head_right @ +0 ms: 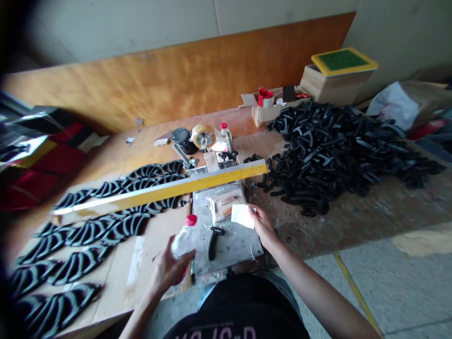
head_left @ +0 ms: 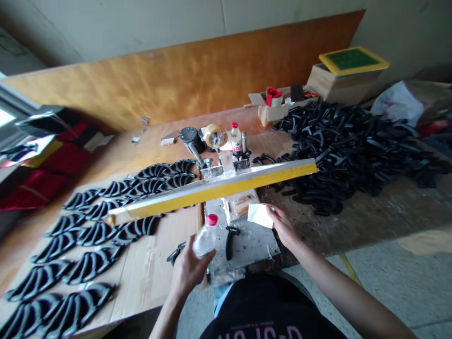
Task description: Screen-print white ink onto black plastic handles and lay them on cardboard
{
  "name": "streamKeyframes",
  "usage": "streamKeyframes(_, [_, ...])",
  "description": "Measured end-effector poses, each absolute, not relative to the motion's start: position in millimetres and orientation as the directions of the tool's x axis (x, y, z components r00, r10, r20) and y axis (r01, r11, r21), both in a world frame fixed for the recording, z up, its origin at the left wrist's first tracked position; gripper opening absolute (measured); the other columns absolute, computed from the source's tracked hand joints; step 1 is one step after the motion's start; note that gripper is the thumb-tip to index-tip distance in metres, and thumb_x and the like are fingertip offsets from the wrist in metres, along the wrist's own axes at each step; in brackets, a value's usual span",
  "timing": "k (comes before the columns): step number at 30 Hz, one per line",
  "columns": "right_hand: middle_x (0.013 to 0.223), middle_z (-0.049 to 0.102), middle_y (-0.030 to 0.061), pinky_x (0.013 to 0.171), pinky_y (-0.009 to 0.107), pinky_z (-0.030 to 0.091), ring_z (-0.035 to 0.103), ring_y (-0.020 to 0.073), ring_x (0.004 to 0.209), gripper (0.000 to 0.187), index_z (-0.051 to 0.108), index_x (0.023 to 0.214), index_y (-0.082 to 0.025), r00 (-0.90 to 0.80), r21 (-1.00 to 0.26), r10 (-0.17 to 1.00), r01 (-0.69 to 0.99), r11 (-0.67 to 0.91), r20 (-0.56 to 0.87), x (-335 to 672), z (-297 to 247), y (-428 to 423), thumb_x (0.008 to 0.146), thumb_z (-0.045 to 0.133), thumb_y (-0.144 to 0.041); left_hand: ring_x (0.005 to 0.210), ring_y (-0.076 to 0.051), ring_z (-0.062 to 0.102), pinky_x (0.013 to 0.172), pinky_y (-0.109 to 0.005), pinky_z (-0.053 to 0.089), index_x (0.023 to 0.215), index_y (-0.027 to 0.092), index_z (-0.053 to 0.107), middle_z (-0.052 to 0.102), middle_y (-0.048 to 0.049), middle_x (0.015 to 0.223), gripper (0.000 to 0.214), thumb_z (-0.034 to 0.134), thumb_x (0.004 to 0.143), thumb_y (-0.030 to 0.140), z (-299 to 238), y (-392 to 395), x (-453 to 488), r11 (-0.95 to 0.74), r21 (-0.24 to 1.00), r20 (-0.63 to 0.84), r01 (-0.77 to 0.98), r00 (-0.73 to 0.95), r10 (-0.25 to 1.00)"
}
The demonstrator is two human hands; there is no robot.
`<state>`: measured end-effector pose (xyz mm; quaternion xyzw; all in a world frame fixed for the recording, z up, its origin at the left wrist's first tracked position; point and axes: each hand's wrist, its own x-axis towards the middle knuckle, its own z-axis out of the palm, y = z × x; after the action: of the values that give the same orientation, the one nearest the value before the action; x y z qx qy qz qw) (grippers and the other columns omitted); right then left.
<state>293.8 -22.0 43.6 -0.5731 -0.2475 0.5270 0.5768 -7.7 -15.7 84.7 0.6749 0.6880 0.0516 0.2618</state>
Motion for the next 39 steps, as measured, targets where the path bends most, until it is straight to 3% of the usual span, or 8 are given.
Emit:
streamKeyframes(7, [0.099,0.072,0.0067,0.069,0.028,0.048,0.065,0.0215,0.085,0.057,0.069,0.109,-0.019,0.183,-0.925,0.930,-0.271,-0.265,-0.320,287,44,-33,0.077,0.060,-0.066,0.095,-0.027,0.067,0.077,-0.032,0.047,0.122,0.022,0.051,0.071,-0.0101,0.099,0.051,0.062,0.077,0.043,93,-14,63,-0.291,0.146,-0.370,0.945,0.325,0.870])
streamKeyframes(17, [0.105,0.073,0.0068,0.078,0.029,0.049,0.066,0.0227,0.093,0.056,0.069,0.110,-0.019,0.199,-0.923,0.930,-0.300,-0.242,-0.309,292,44,-37,0.080,0.057,-0.065,0.096,-0.029,0.065,0.077,-0.035,0.047,0.114,0.020,0.054,0.069,-0.0108,0.096,0.038,0.057,0.080,0.036,113,-3,86,-0.436,0.082,-0.393,0.896,0.431,0.813])
streamKeyframes(23, [0.094,0.074,0.0064,0.071,0.031,0.051,0.067,0.0250,0.089,0.057,0.071,0.104,-0.018,0.194,-0.887,0.912,-0.374,-0.272,-0.362,290,45,-33,0.074,0.064,-0.065,0.095,-0.027,0.066,0.077,-0.033,0.047,0.117,0.022,0.053,0.070,-0.0089,0.097,0.044,0.060,0.078,0.038,106,-1,73,-0.365,0.105,-0.403,0.925,0.375,0.835])
streamKeyframes(26, [0.097,0.074,0.0064,0.076,0.033,0.053,0.068,0.0255,0.093,0.052,0.071,0.102,-0.019,0.141,-0.830,0.913,-0.485,-0.274,-0.383,286,47,-26,0.073,0.067,-0.062,0.096,-0.027,0.066,0.081,-0.033,0.047,0.118,0.023,0.053,0.070,-0.0078,0.098,0.049,0.065,0.075,0.042,107,4,65,-0.280,0.193,-0.394,0.941,0.335,0.856])
streamKeyframes(29, [0.095,0.074,0.0076,0.082,0.036,0.053,0.068,0.0259,0.094,0.048,0.072,0.097,-0.019,0.078,-0.757,0.909,-0.584,-0.292,-0.410,283,49,-19,0.075,0.066,-0.061,0.095,-0.026,0.065,0.083,-0.033,0.047,0.122,0.022,0.052,0.070,-0.0068,0.100,0.060,0.071,0.069,0.044,107,4,49,-0.128,0.480,-0.395,0.868,0.344,0.852])
streamKeyframes(33, [0.094,0.074,0.0092,0.081,0.039,0.054,0.069,0.0282,0.094,0.044,0.072,0.093,-0.019,0.051,-0.706,0.889,-0.630,-0.325,-0.455,284,49,-13,0.075,0.068,-0.058,0.092,-0.023,0.065,0.081,-0.032,0.051,0.124,0.017,0.052,0.069,-0.0085,0.108,0.063,0.070,0.069,0.042,97,3,15,0.190,0.875,-0.369,0.445,0.359,0.857])
streamKeyframes(36, [0.091,0.075,0.0087,0.079,0.040,0.055,0.070,0.0287,0.089,0.039,0.072,0.091,-0.019,0.074,-0.714,0.873,-0.610,-0.343,-0.482,284,47,-15,0.066,0.077,-0.050,0.095,-0.025,0.065,0.084,-0.036,0.053,0.119,0.014,0.056,0.068,-0.0115,0.111,0.055,0.063,0.073,0.044,88,14,-12,0.266,0.921,-0.330,0.284,0.209,0.920])
streamKeyframes(39, [0.086,0.075,0.0096,0.077,0.043,0.055,0.070,0.0301,0.083,0.040,0.073,0.089,-0.019,0.106,-0.740,0.855,-0.563,-0.369,-0.508,282,44,-19,0.061,0.081,-0.046,0.100,-0.028,0.064,0.086,-0.041,0.053,0.114,0.014,0.059,0.070,-0.0117,0.105,0.049,0.055,0.079,0.048,87,46,-33,0.238,0.848,-0.264,0.474,-0.014,0.965])
